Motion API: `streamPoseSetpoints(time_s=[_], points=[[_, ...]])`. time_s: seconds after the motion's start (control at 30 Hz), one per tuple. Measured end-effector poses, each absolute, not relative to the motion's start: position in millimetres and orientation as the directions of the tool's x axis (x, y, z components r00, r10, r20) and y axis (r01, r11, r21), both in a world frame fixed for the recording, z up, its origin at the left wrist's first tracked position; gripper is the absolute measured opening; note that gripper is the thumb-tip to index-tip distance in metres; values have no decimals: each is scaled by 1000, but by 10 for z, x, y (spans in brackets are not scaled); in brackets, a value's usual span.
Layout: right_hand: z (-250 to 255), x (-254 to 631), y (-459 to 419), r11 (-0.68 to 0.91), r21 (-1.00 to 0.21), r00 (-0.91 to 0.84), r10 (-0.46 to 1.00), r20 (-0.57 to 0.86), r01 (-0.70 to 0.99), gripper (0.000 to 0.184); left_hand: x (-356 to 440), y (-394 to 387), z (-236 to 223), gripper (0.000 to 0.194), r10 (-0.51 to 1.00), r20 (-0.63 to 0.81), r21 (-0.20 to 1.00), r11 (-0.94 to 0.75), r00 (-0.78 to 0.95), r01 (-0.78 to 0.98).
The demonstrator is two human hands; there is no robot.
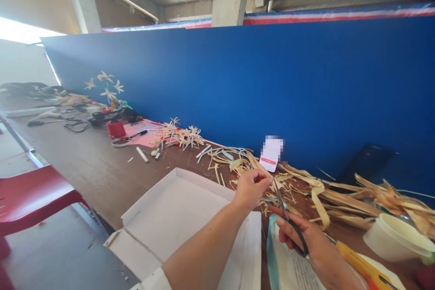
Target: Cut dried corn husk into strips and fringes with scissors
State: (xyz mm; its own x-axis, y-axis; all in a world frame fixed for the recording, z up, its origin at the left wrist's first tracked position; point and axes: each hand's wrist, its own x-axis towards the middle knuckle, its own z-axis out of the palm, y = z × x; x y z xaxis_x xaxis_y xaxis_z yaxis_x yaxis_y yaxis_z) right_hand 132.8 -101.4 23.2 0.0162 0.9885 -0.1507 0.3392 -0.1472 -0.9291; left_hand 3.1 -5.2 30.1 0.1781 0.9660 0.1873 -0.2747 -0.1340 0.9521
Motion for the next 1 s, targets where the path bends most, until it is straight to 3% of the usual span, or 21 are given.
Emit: streamPoseSetpoints(time_s=[0.53, 1.0], points=[[175, 1343, -992, -135, -930, 14, 990, -138, 342, 60, 33, -108, 371, 8, 982, 103, 973, -66, 161, -223], [229, 1319, -998, -148, -924, 25, 989, -148, 353, 58, 42, -95, 325, 9, 979, 130, 977, -100, 157, -186]])
